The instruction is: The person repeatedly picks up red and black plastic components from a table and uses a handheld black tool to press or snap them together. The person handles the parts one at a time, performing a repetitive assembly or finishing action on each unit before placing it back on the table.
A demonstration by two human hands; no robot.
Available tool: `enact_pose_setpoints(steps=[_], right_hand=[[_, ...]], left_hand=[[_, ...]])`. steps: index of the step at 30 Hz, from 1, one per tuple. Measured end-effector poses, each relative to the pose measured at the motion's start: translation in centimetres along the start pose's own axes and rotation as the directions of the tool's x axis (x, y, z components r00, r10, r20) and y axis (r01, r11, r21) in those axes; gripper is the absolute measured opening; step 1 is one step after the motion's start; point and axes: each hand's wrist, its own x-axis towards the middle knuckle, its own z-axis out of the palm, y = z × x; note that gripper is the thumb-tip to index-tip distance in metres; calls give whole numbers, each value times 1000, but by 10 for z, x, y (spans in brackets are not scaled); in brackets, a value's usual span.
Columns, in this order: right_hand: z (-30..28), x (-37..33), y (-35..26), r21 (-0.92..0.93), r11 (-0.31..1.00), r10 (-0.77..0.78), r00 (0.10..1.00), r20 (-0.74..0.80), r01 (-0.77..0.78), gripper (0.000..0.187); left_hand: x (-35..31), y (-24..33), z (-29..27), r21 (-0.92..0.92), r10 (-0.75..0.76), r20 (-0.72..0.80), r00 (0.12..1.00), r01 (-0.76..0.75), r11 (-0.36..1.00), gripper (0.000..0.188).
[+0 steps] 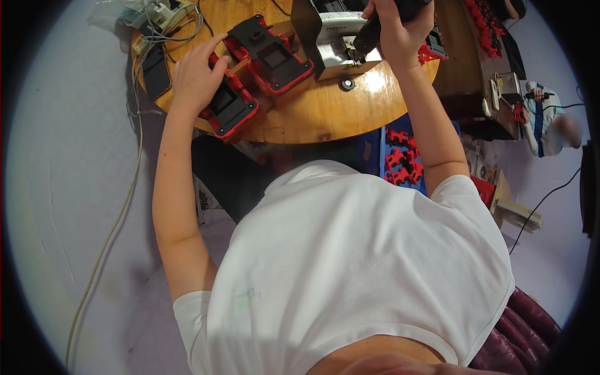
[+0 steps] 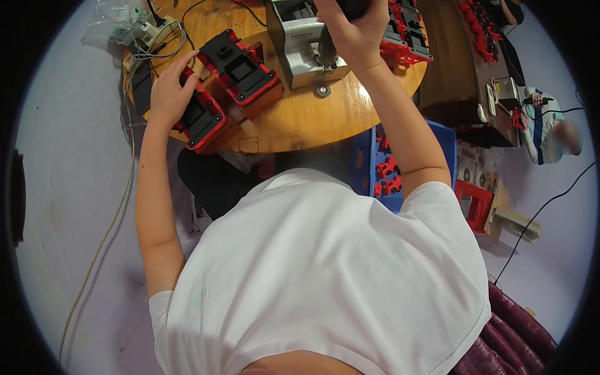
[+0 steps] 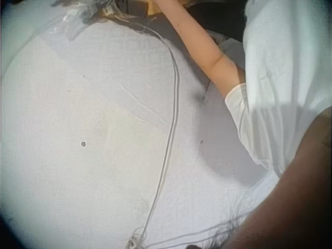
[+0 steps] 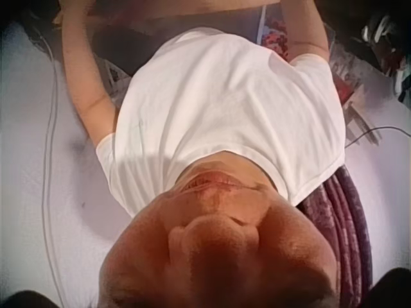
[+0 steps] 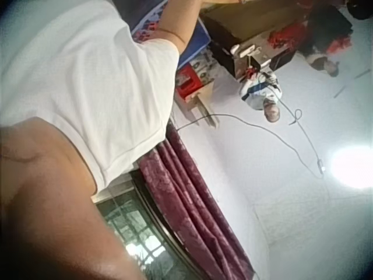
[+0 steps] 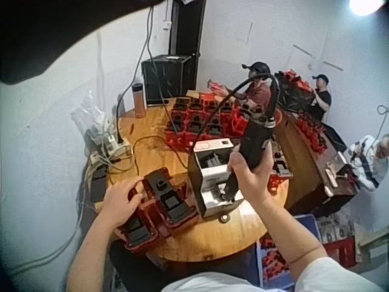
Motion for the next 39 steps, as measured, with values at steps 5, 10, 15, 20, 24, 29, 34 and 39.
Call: enact_pose_setpoints(steps=[5,10,15,20,24,29,34,39], right_hand=[[-7,-13,7,-54,998,-35,999,19,36,36],[5,4,-10,-29,957,291,956,30,-290,31],[56,34,-15,225,969,94,994,51,-103,29],[143,43,15,438,896,-79,997,-4,73,30],[176,41,39,439,895,-100,995,21,81,29],[185,38,44,457,889,-85,991,106,28,23],[198,37,47,369,929,-80,992,100,38,27],[198,32,47,289,954,-115,987,112,78,30]], left_hand=[[0,5,-7,41,-20,42,999,18,999,48],[-1,4,-7,34,-37,45,998,36,999,48],[0,1,0,30,-15,-8,1000,16,999,49],[-3,4,-3,29,-31,-34,999,32,999,50],[-2,2,5,52,-39,-75,996,43,998,52],[-5,3,4,43,-39,-103,994,43,998,53],[-6,6,5,45,-55,-99,994,60,997,53],[-4,7,1,39,-67,-76,995,70,997,53]])
